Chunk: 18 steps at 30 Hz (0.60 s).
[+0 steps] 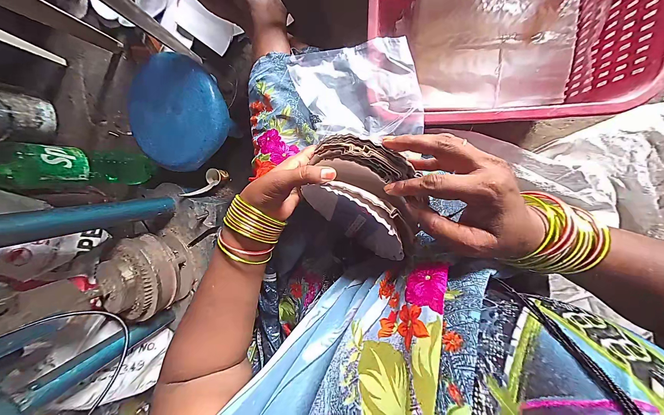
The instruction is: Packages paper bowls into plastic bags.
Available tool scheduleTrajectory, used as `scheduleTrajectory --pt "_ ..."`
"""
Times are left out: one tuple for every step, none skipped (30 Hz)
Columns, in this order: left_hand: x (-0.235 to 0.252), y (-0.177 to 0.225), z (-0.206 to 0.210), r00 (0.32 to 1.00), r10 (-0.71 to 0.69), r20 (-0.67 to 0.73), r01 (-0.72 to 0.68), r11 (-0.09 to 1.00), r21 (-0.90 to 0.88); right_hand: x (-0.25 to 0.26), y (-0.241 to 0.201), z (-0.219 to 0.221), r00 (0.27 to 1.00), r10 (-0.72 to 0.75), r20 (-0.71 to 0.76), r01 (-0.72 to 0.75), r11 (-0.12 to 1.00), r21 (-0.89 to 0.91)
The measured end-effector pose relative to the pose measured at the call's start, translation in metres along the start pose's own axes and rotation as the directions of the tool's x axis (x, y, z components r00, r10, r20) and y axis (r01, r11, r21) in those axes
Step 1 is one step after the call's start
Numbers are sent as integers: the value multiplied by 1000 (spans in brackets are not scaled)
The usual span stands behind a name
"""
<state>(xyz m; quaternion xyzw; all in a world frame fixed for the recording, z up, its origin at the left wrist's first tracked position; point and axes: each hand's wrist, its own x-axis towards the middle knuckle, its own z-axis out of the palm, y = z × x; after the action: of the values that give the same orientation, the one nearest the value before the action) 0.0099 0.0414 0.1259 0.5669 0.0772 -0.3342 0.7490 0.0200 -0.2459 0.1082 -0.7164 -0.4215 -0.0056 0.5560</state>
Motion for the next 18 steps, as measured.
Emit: scheduleTrajectory --pt "0 0 0 1000 4 -5 -4 1000 7 0 0 0 1000 20 1 -20 1000 22" --pt "1 -1 0 1000 8 -7 -8 1000 15 1 -1 -1 999 38 1 -38 999 38" --pt "1 -1 0 1000 10 -9 -10 1000 18 1 -1 -1 999 53 -1 -53 997 48" --pt "2 -2 0 1000 10 -11 -10 1000 23 2 -1 -1 998 63 -3 -63 996 56" --pt "2 -2 -1 1000 13 -1 -13 1000 22 2 -2 0 998 68 -8 -67 996 57" --pt "2 -2 -1 1000 14 7 -14 1000 16 2 -2 0 998 70 -11 -69 996 54" --pt "2 -2 -1 1000 14 8 -14 1000 8 2 -2 0 997 74 -13 -74 996 50" --pt "2 -2 -1 1000 16 8 -16 1000 6 2 -3 0 997 80 -14 -79 996 49" --pt "2 -2 0 1000 18 7 -18 1000 6 2 -3 0 996 82 -16 -81 996 46" --pt "1 -1 1 1000 19 3 -19 1000 7 2 -3 0 996 85 -17 -84 995 46" --pt "1 -2 1 1000 21 -6 -21 1000 3 2 -3 0 996 86 -17 -85 995 47" --pt "1 -2 1 1000 23 -10 -23 1000 -2 2 -3 1 996 87 -17 -86 995 54" --pt "1 -3 0 1000 28 -4 -28 1000 -7 2 -3 1 996 88 -17 -87 994 62" --pt "1 -3 -1 1000 30 0 -30 999 -15 2 -3 1 996 90 -16 -88 994 72" --pt "1 -4 -1 999 33 2 -33 999 -19 2 -3 1 996 88 -18 -87 993 79" --pt "1 -4 -2 999 39 14 -38 999 -29 1 -3 1 996 85 -18 -84 993 82" --pt "1 -5 -2 999 42 20 -41 999 -35 1 -2 1 996 85 -17 -83 993 84" --pt "1 -5 -2 999 41 20 -41 999 -30 1 -2 0 996 85 -13 -83 993 87"
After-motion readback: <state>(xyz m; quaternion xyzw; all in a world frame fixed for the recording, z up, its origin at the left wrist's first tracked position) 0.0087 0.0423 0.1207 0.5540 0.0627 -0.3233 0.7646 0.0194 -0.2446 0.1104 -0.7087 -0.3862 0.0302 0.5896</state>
